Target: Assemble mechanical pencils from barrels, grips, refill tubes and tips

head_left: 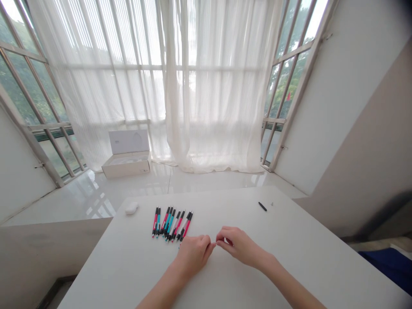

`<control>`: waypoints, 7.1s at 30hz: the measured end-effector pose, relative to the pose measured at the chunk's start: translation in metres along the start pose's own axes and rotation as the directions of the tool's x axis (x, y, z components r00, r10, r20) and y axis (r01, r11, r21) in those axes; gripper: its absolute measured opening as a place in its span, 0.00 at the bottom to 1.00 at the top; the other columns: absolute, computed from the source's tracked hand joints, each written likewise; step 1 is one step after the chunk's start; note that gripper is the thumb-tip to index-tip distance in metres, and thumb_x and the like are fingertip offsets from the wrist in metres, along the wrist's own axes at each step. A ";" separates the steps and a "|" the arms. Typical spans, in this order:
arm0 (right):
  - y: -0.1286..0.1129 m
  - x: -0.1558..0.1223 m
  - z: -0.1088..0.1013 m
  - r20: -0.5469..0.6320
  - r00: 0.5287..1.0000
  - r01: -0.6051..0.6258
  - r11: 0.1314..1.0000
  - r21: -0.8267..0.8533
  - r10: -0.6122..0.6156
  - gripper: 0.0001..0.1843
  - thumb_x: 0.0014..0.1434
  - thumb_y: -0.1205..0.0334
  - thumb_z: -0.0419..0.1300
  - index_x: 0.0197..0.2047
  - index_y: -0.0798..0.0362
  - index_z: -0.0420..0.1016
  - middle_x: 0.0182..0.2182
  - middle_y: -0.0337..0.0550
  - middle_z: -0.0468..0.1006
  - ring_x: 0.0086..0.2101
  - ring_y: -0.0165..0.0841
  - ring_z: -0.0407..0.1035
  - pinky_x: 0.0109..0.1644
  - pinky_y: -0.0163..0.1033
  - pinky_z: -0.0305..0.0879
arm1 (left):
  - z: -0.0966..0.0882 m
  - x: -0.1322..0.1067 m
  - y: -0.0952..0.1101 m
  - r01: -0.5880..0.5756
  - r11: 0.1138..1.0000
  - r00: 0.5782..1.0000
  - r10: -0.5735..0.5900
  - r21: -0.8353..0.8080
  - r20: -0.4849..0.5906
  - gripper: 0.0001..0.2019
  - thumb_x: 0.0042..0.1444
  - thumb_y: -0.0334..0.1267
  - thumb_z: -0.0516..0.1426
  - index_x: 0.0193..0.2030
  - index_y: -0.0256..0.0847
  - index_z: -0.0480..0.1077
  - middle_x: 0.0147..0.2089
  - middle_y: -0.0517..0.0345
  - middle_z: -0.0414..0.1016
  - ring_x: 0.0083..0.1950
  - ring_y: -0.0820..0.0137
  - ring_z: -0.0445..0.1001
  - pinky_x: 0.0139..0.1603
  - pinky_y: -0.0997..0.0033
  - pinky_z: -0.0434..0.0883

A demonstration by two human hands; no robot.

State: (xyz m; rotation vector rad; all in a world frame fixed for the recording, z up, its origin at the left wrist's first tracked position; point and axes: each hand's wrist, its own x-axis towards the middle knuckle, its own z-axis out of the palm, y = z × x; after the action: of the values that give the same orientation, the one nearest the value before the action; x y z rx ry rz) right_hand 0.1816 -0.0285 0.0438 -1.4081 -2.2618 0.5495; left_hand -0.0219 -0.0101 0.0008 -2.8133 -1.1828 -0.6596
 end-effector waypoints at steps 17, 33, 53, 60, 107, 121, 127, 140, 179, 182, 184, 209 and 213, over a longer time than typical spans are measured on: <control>0.138 0.025 -0.036 -0.503 0.707 -0.613 0.786 -0.083 0.498 0.13 0.59 0.57 0.52 0.34 0.51 0.77 0.32 0.48 0.79 0.34 0.39 0.71 0.32 0.38 0.59 | 0.002 0.003 -0.006 -0.044 0.994 0.998 0.038 -0.101 -0.056 0.14 0.65 0.29 0.43 0.52 0.43 0.64 0.35 0.56 0.73 0.32 0.68 0.73 0.32 0.72 0.65; 0.008 0.029 0.029 -0.028 0.991 -0.070 0.696 0.715 0.129 0.23 0.53 0.41 0.61 0.38 0.53 0.78 0.19 0.33 0.67 0.20 0.25 0.55 0.24 0.32 0.54 | 0.001 0.002 -0.004 0.067 0.905 0.971 -0.156 -0.421 -0.180 0.09 0.68 0.39 0.43 0.41 0.42 0.61 0.25 0.63 0.70 0.22 0.73 0.69 0.24 0.76 0.58; 0.096 0.048 -0.031 -0.398 0.807 -0.433 0.895 0.106 0.437 0.11 0.53 0.58 0.57 0.23 0.53 0.71 0.24 0.45 0.78 0.26 0.34 0.69 0.33 0.38 0.60 | -0.002 0.001 -0.007 0.027 0.905 0.977 -0.114 -0.424 -0.181 0.09 0.67 0.35 0.43 0.51 0.42 0.59 0.29 0.63 0.70 0.25 0.72 0.69 0.29 0.74 0.64; 0.095 0.054 -0.016 -0.377 0.810 -0.469 0.882 0.047 0.450 0.09 0.54 0.60 0.59 0.25 0.54 0.72 0.23 0.44 0.76 0.26 0.34 0.69 0.32 0.37 0.59 | -0.003 0.002 -0.011 -0.047 0.922 0.972 -0.047 -0.385 -0.232 0.12 0.65 0.30 0.45 0.52 0.40 0.63 0.42 0.50 0.74 0.42 0.66 0.75 0.43 0.67 0.72; 0.040 0.070 0.019 -0.104 0.916 -0.342 0.890 0.301 0.387 0.10 0.57 0.64 0.58 0.43 0.55 0.72 0.25 0.39 0.78 0.23 0.29 0.69 0.29 0.32 0.61 | -0.031 0.003 -0.041 0.321 0.934 0.944 -0.303 0.154 -0.131 0.09 0.63 0.36 0.52 0.33 0.41 0.69 0.33 0.55 0.76 0.36 0.62 0.73 0.37 0.66 0.64; 0.040 0.094 0.024 -0.155 0.886 -0.424 0.898 0.112 0.438 0.05 0.60 0.63 0.57 0.35 0.56 0.73 0.28 0.47 0.78 0.25 0.32 0.70 0.29 0.34 0.58 | -0.020 0.002 -0.044 0.358 0.898 0.934 -0.348 0.255 -0.083 0.08 0.61 0.35 0.53 0.34 0.40 0.72 0.34 0.50 0.75 0.39 0.58 0.74 0.38 0.62 0.67; 0.032 0.074 0.019 -0.157 0.932 -0.285 0.929 0.235 0.326 0.16 0.63 0.51 0.50 0.35 0.52 0.72 0.25 0.41 0.76 0.26 0.32 0.69 0.31 0.34 0.61 | -0.020 0.002 -0.035 0.192 0.959 0.965 -0.145 0.208 -0.220 0.11 0.62 0.32 0.50 0.30 0.39 0.68 0.31 0.53 0.72 0.35 0.64 0.72 0.35 0.66 0.66; 0.027 0.027 0.016 -0.048 0.984 -0.133 0.886 0.445 0.172 0.29 0.64 0.39 0.43 0.20 0.51 0.52 0.17 0.31 0.54 0.20 0.26 0.47 0.25 0.33 0.47 | -0.015 0.004 -0.014 0.005 0.983 0.992 0.018 0.186 -0.125 0.12 0.68 0.29 0.43 0.35 0.41 0.63 0.32 0.58 0.69 0.29 0.68 0.69 0.31 0.68 0.61; 0.002 0.013 0.021 -0.165 0.984 0.014 0.900 0.436 0.065 0.08 0.59 0.57 0.58 0.33 0.52 0.74 0.25 0.37 0.75 0.25 0.28 0.65 0.30 0.33 0.62 | -0.017 0.002 -0.004 -0.043 0.999 0.990 0.044 0.005 -0.132 0.10 0.69 0.36 0.43 0.41 0.43 0.64 0.30 0.61 0.70 0.25 0.72 0.70 0.24 0.74 0.61; 0.003 0.013 0.021 -0.206 0.978 0.051 0.901 0.431 0.044 0.08 0.58 0.56 0.60 0.34 0.51 0.77 0.28 0.38 0.78 0.26 0.28 0.66 0.30 0.33 0.64 | -0.016 0.002 -0.003 -0.039 0.999 0.992 0.038 0.001 -0.122 0.12 0.69 0.34 0.42 0.41 0.43 0.64 0.30 0.60 0.70 0.26 0.72 0.69 0.25 0.73 0.61; 0.005 0.013 0.022 -0.230 0.973 0.077 0.903 0.423 0.025 0.08 0.58 0.57 0.60 0.35 0.50 0.78 0.29 0.39 0.78 0.26 0.29 0.67 0.30 0.33 0.64 | -0.015 0.002 -0.002 -0.037 0.999 0.992 0.037 -0.001 -0.118 0.13 0.69 0.33 0.40 0.40 0.42 0.64 0.30 0.59 0.70 0.26 0.72 0.69 0.26 0.73 0.61; 0.223 -0.034 -0.124 -0.401 0.678 -0.726 0.648 -0.231 0.616 0.06 0.48 0.67 0.59 0.25 0.52 0.78 0.27 0.49 0.81 0.31 0.40 0.74 0.32 0.38 0.60 | -0.011 0.002 -0.002 -0.074 0.997 0.994 0.072 -0.020 -0.085 0.09 0.67 0.35 0.43 0.41 0.43 0.64 0.31 0.59 0.71 0.27 0.70 0.71 0.26 0.73 0.63; 0.249 -0.033 -0.121 -0.409 0.650 -0.753 0.615 -0.232 0.641 0.08 0.47 0.69 0.58 0.25 0.52 0.78 0.28 0.48 0.81 0.32 0.40 0.75 0.33 0.38 0.61 | -0.009 0.001 -0.004 -0.058 0.996 0.995 0.052 -0.069 -0.090 0.09 0.66 0.34 0.44 0.42 0.42 0.63 0.33 0.57 0.71 0.29 0.69 0.71 0.27 0.71 0.64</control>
State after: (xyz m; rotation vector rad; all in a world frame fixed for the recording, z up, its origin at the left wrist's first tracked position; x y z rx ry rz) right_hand 0.4443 0.0565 0.0073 -2.4387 -1.5447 0.0750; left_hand -0.0271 -0.0082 0.0091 -2.8297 -1.0848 -0.8286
